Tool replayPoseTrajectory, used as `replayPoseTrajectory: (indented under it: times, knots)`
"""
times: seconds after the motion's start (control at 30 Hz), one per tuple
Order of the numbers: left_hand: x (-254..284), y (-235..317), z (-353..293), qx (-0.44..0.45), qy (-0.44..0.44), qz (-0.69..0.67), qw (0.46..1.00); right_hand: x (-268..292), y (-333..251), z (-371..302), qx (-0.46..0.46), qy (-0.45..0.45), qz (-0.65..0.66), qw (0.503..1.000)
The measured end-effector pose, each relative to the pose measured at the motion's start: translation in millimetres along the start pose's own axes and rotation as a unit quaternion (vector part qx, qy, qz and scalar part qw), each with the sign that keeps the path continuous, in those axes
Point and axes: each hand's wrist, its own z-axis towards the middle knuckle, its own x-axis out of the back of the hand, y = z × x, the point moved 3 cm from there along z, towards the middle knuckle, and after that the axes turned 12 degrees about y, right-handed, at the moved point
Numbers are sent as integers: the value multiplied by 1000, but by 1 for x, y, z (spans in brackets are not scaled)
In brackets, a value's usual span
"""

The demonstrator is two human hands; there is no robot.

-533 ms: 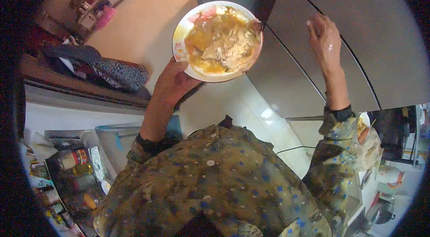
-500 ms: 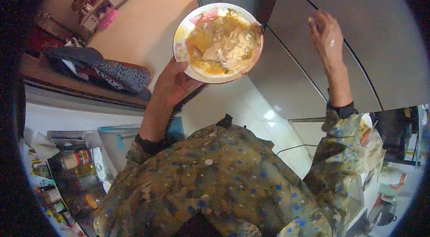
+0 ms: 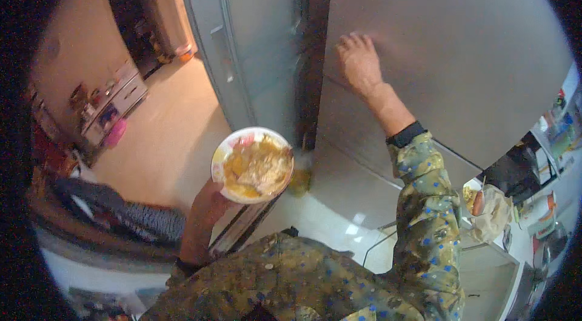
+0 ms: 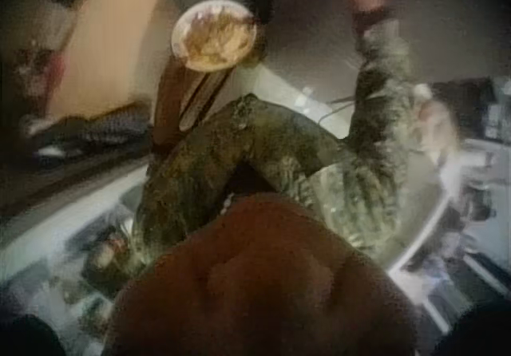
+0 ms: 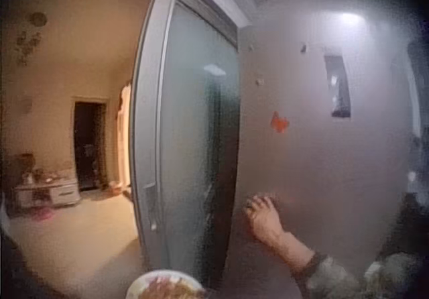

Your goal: The person scrubs a metal colander with a yellow sponge at the sink, rinses and wrings the sponge, then dries the colander with a yellow cloth. They place the colander in a dish rack, store a plate of food in the refrigerator, and wipe the countertop with a cloth.

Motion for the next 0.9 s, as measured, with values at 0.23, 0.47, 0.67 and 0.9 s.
replayPoseTrajectory:
  times: [0.23, 0.47, 0.67, 0.9]
  knots:
    - [32, 1, 26, 17, -12, 11, 1000, -9, -7, 46, 137, -46, -178, 973]
    - [46, -6, 42, 44, -56, 12, 997, -41, 7, 40, 137, -283, -286, 905]
    - [62, -13, 59, 92, -55, -9, 994, -9, -31, 30, 50, -134, -220, 965]
    - [74, -17, 82, 121, -113, -26, 986, 128, -122, -49, 65, 25, -117, 991]
